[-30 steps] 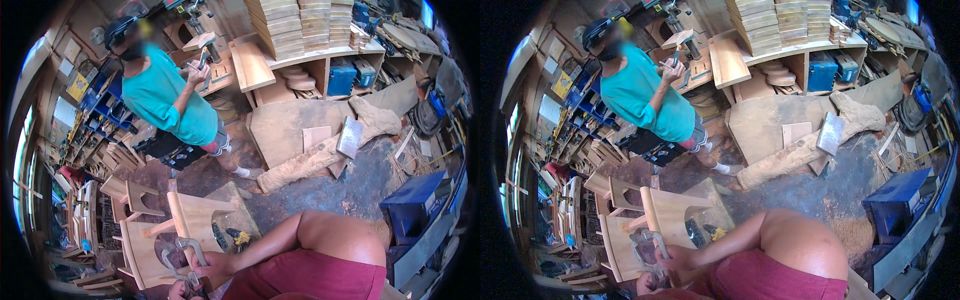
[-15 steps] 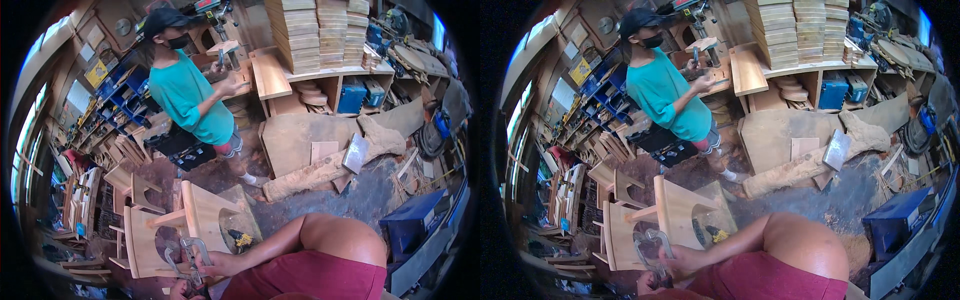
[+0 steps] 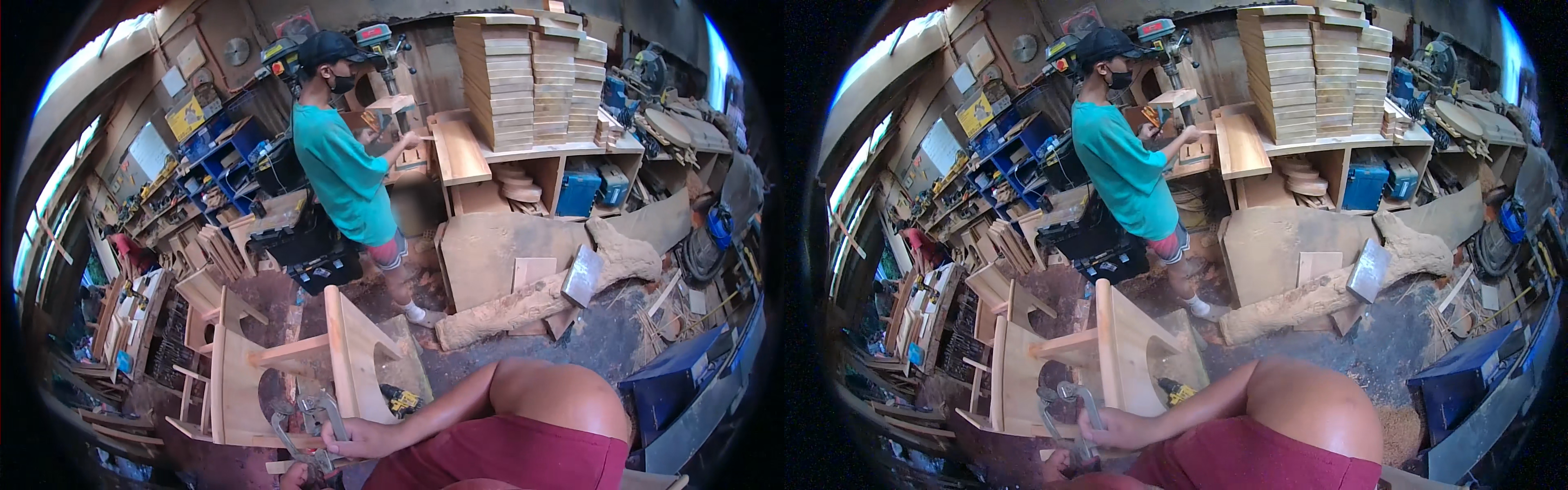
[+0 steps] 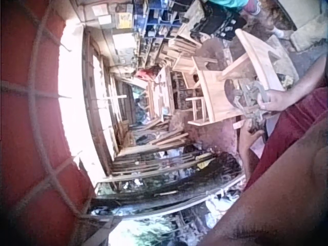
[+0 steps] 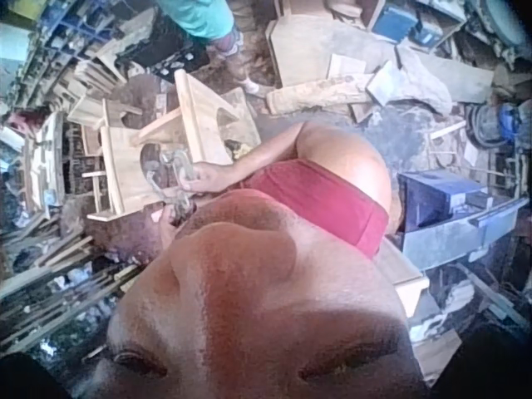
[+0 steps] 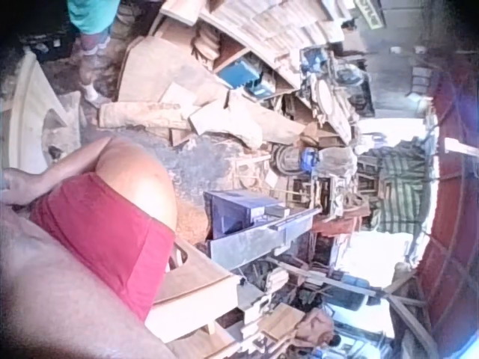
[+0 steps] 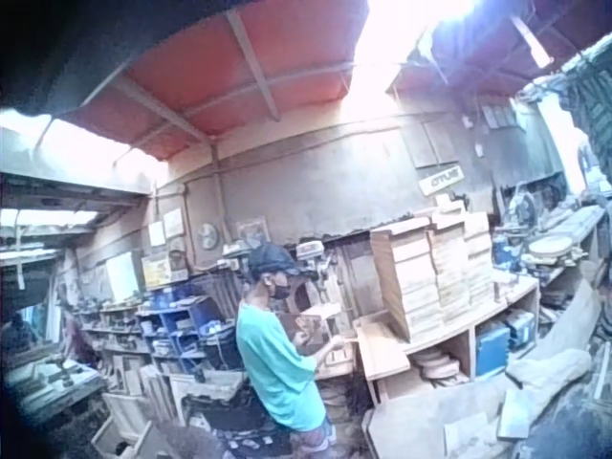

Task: The person applies glue to the joints of a wooden chair frame using a glue bottle, fits a wooden board onto the frame, and secures it in place with a clamp.

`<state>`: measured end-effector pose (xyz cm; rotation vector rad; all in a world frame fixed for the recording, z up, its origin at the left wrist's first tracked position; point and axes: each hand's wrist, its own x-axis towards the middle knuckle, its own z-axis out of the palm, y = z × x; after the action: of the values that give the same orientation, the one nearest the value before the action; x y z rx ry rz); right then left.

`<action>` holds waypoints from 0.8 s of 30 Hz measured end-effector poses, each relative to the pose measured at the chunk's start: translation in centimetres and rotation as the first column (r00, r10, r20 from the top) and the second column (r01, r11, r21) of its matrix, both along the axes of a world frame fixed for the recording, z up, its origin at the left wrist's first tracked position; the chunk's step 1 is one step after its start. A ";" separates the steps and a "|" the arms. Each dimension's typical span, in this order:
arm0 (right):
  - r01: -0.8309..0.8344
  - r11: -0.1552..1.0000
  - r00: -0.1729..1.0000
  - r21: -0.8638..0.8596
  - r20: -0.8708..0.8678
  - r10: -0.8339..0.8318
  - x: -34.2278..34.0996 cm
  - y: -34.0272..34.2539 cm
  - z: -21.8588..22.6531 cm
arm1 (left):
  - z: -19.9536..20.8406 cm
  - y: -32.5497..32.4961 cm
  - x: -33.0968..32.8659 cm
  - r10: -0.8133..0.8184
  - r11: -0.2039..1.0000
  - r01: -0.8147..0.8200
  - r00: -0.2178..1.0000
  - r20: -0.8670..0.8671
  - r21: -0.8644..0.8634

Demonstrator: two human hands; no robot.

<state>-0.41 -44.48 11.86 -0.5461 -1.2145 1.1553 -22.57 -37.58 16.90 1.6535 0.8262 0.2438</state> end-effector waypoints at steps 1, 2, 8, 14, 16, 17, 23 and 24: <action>-0.011 1.000 1.000 -0.025 -0.005 0.011 -0.3 0.0 0.2 | -0.1 0.2 -0.3 -0.008 1.000 0.008 1.000 -0.001 0.009; -0.023 0.999 1.000 -0.050 -0.010 0.022 -0.8 0.1 0.2 | 0.0 0.2 -0.7 -0.017 1.000 0.017 1.000 -0.007 0.021; 0.064 0.998 0.992 0.017 0.105 -0.066 -3.5 0.8 0.1 | -0.5 0.5 -3.6 -0.064 0.995 0.068 0.997 -0.053 0.068; 0.081 0.996 0.984 -0.046 0.164 -0.073 -5.6 2.4 -1.5 | -0.2 0.0 -4.4 -0.019 0.995 0.023 0.999 -0.040 0.095; 0.149 0.989 0.964 0.024 0.218 -0.150 -5.9 2.7 -1.1 | 1.1 -0.1 -4.2 -0.019 0.993 0.019 1.000 -0.006 0.114; 0.144 0.989 0.964 0.013 0.223 -0.144 -6.2 2.8 -0.9 | -0.2 0.5 -4.9 -0.014 0.995 0.015 1.000 -0.003 0.103; 0.161 0.987 0.942 -0.017 0.299 -0.149 -7.9 3.2 0.8 | -3.5 2.5 -6.9 -0.063 0.998 0.051 0.959 0.276 0.048; 0.169 0.985 0.931 -0.042 0.334 -0.146 -8.3 3.1 1.0 | -2.7 2.8 -7.5 -0.100 0.995 0.096 0.976 0.194 0.033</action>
<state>-8.74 -41.34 12.86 -0.9024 -1.3897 0.9968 -30.07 -34.80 14.17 1.6575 0.5944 0.3421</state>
